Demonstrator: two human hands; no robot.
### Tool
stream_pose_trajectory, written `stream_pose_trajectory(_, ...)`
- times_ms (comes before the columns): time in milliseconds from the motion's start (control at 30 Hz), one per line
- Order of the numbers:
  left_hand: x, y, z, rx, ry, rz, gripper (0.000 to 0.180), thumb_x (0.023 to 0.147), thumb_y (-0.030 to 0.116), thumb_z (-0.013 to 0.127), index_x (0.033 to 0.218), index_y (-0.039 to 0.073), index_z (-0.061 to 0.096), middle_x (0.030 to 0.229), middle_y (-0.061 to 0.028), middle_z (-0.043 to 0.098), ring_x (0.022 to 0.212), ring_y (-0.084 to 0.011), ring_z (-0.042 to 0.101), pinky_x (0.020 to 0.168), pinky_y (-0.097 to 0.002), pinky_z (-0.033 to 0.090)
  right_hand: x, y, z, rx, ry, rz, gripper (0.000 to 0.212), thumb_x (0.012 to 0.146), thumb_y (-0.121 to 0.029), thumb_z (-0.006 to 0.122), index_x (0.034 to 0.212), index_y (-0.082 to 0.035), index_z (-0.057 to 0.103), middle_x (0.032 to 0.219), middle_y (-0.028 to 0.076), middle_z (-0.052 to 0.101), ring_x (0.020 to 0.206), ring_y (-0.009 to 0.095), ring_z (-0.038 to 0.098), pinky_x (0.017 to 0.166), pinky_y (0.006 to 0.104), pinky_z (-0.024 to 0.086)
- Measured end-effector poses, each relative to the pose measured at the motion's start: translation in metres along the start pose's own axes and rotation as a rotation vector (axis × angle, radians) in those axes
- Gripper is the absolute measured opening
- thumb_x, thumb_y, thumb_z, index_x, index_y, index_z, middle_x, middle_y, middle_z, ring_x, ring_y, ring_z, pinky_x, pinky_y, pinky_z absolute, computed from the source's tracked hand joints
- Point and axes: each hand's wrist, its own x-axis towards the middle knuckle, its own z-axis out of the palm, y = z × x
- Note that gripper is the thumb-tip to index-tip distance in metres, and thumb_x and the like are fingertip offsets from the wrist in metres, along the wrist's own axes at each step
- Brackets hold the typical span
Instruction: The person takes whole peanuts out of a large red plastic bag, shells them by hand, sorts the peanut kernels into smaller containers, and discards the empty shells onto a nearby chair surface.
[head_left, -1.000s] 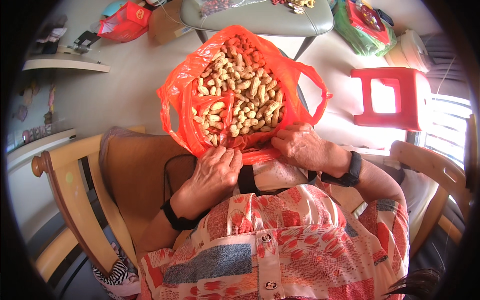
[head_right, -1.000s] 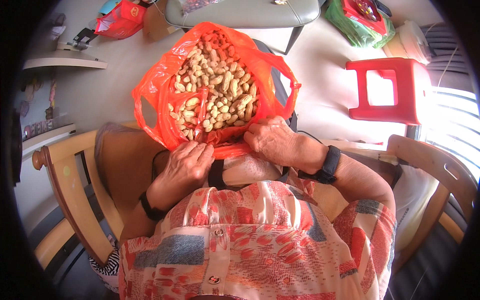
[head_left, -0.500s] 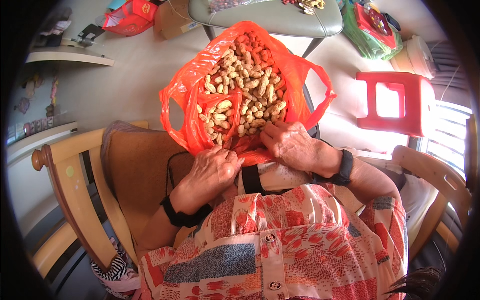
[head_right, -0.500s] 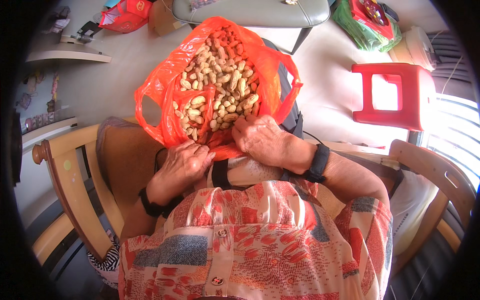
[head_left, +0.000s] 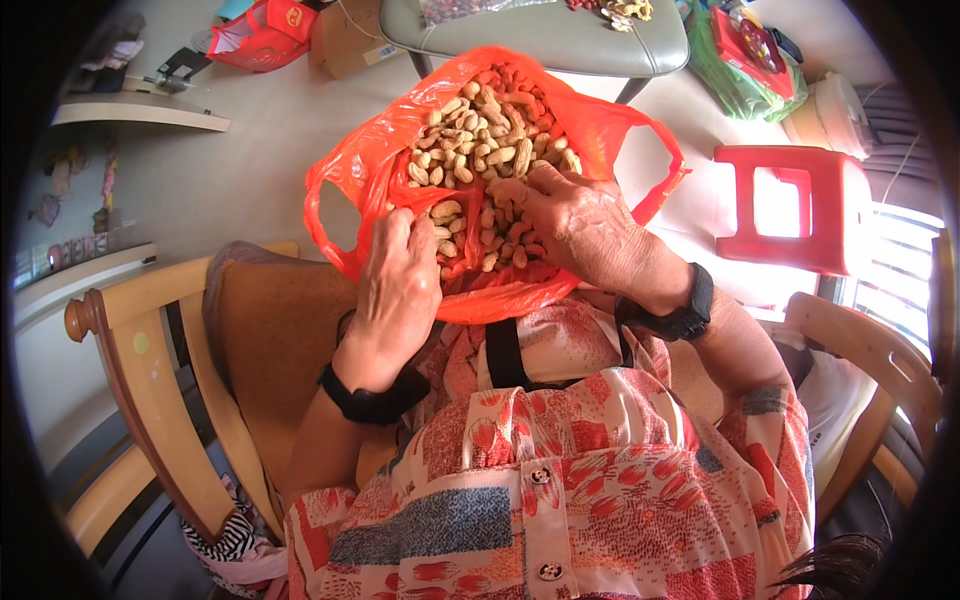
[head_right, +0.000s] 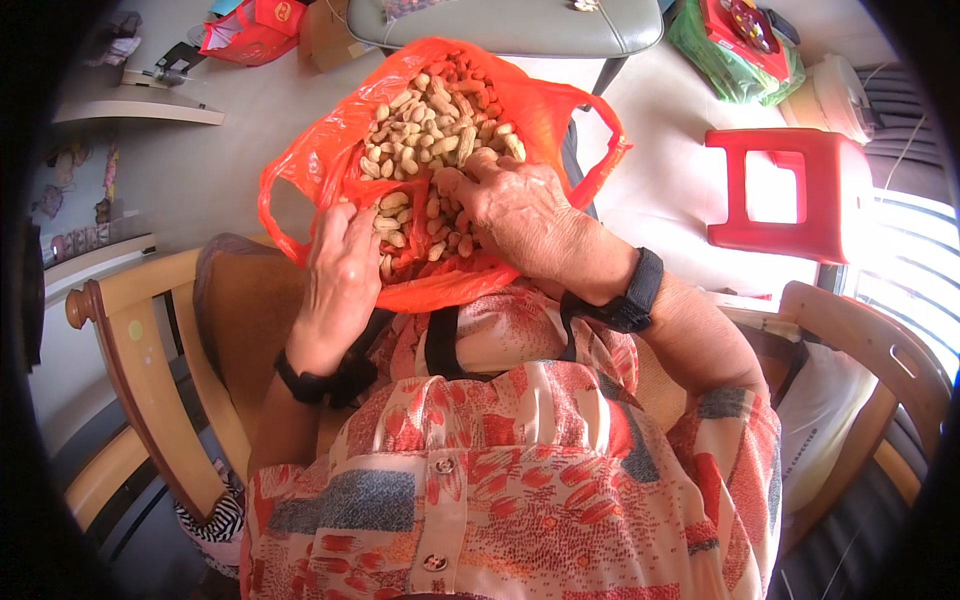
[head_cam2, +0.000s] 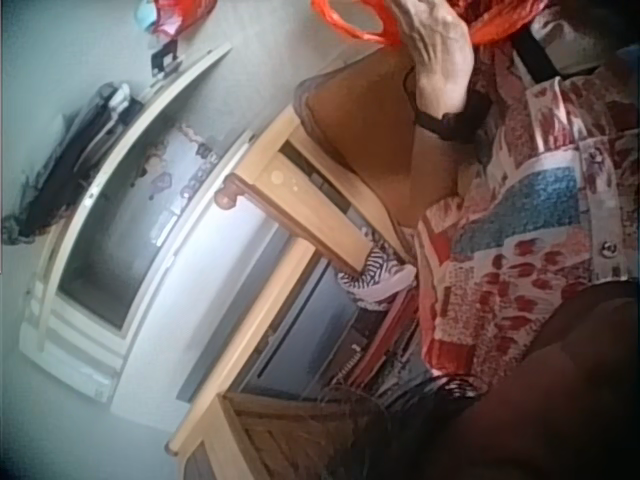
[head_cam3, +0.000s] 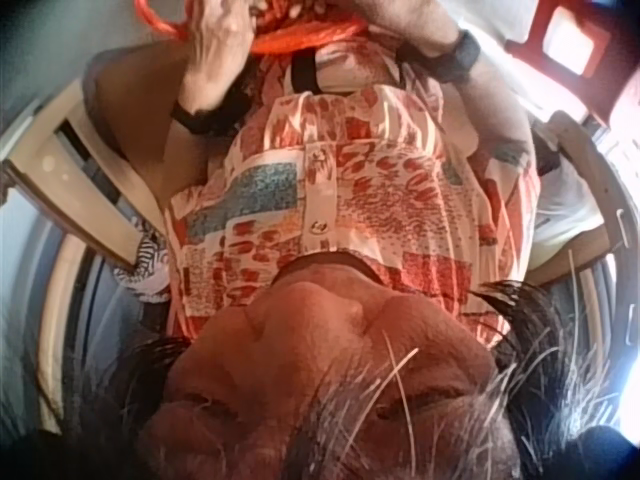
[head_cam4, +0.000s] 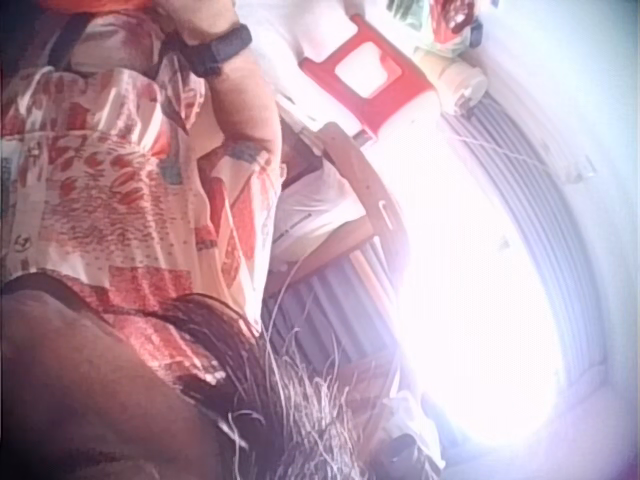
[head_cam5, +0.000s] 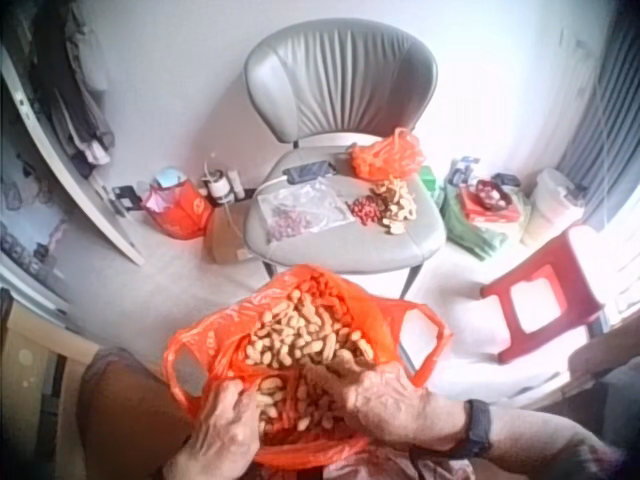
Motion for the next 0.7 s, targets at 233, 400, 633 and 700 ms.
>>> stream_pose_trajectory(233, 0.001, -0.012, 0.009, 0.067, -0.063, -0.009, 0.024, 0.071, -0.007, 0.058, 0.094, -0.006, 0.055, 0.088, -0.0162, 0.051, 0.083, -0.0342, 0.054, 0.067, -0.0415, 0.048, -0.001, -0.015, 0.02, 0.743, 0.109, 0.186, 0.02, 0.08, -0.005, 0.061, 0.098, 0.004, 0.062, 0.077, 0.013, 0.062, 0.061, 0.022, 0.057, 0.057, 0.0337, 0.048)
stream_pose_trajectory(400, 0.0, 0.007, 0.016, -0.062, 0.32, 0.118, 0.023, 0.073, -0.009, 0.064, 0.093, -0.006, 0.054, 0.085, -0.019, 0.057, 0.072, -0.0343, 0.058, 0.062, -0.0405, 0.049, 0.006, -0.027, 0.011, 1.371, -0.114, 0.52, 0.022, 0.087, -0.016, 0.063, 0.095, 0.004, 0.067, 0.067, 0.001, 0.06, 0.055, 0.005, 0.046, 0.051, 0.0224, 0.041)
stream_pose_trajectory(633, 0.0, 0.018, 0.024, -0.187, 0.347, 0.07, 0.028, 0.074, -0.008, 0.065, 0.099, -0.004, 0.053, 0.085, -0.0136, 0.06, 0.069, -0.0231, 0.059, 0.056, -0.0292, 0.048, 0.01, -0.03, 0.009, 1.505, -0.04, 0.478, 0.017, 0.088, -0.015, 0.062, 0.094, 0.001, 0.066, 0.068, -0.002, 0.058, 0.057, 0.002, 0.046, 0.05, 0.0186, 0.038)
stream_pose_trajectory(700, -0.003, 0.019, 0.025, -0.358, 0.3, -0.089, 0.026, 0.078, -0.001, 0.068, 0.101, -0.003, 0.054, 0.087, -0.0098, 0.061, 0.068, -0.0139, 0.056, 0.05, -0.0199, 0.041, 0.009, -0.031, 0.007, 1.503, -0.023, 0.47, 0.016, 0.089, -0.015, 0.062, 0.092, 0.0, 0.065, 0.067, -0.002, 0.057, 0.056, 0.002, 0.047, 0.05, 0.0183, 0.038)
